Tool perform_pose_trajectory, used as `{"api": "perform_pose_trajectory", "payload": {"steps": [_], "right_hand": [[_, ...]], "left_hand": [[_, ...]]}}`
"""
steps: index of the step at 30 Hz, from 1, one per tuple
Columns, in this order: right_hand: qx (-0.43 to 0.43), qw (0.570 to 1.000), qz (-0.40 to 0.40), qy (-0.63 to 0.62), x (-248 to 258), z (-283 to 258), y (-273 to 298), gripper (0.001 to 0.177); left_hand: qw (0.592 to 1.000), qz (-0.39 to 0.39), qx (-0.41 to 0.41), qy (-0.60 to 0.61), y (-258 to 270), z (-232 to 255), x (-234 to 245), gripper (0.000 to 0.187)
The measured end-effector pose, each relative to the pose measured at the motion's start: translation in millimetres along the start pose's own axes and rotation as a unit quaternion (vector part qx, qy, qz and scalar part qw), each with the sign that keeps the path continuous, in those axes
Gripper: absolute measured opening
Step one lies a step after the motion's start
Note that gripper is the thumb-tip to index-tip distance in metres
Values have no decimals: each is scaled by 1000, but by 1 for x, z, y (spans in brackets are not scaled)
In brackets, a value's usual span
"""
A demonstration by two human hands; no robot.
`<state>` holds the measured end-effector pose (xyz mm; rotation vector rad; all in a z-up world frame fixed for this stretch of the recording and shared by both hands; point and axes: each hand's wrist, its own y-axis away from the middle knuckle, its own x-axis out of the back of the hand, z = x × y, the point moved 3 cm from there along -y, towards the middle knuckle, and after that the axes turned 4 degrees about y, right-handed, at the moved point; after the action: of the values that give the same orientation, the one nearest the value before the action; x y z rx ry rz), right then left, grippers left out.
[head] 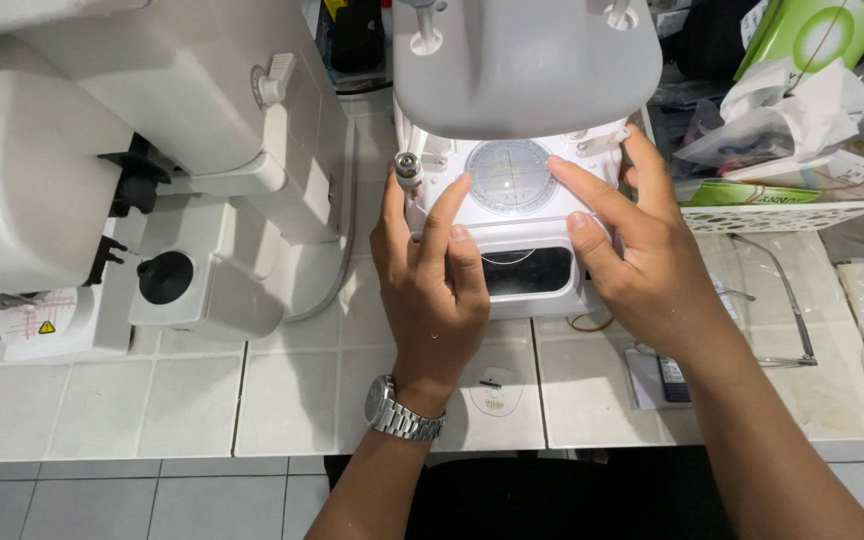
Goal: The person places a lens into a lensometer and adjusts the device's knobs. They then open a blue package containing a lens and place it on the counter. Finally, the person moves to a different machine, opens its lid, and adjusts internal components.
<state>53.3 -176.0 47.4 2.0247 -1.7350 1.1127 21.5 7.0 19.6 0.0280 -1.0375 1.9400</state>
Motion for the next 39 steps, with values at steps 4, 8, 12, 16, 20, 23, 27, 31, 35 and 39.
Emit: {"api": "perform_pose_trajectory", "payload": {"steps": [4, 8, 12, 16, 20, 23, 27, 31, 35, 39], "right_hand": [[5, 1000, 3, 4, -1, 2, 0, 45], [9, 1000, 4, 5, -1, 2, 0, 45], [9, 1000, 2, -2, 0, 0, 0, 45], [9, 1000, 3, 2, 0, 1, 0, 46], [21, 1000, 6, -3, -1, 1, 0, 45], [33, 999, 9, 0, -1, 1, 0, 45], [13, 1000, 1, 3, -1, 2, 1, 46], [17, 1000, 3, -2, -1, 0, 0, 46], [17, 1000, 5, 3, -2, 3, 0, 46], [27, 1000, 9, 3, -2, 3, 0, 45]], "left_hand": [[1000, 0, 2, 3, -1, 1, 1, 39], [1000, 1, -3, 1, 0, -1, 0, 39], [1000, 2, -2, 4, -1, 1, 0, 39], [1000, -3, 0, 8, 0, 0, 0, 39], [1000, 3, -4, 3, 0, 0, 0, 39], [1000, 4, -4, 1, -1, 0, 0, 38], [1000, 4, -6, -1, 0, 0, 0, 38], [1000, -1, 4, 5, 0, -1, 0, 39], [1000, 2, 0, 3, -1, 0, 0, 39], [1000, 5, -10, 1, -1, 0, 0, 38]]}}
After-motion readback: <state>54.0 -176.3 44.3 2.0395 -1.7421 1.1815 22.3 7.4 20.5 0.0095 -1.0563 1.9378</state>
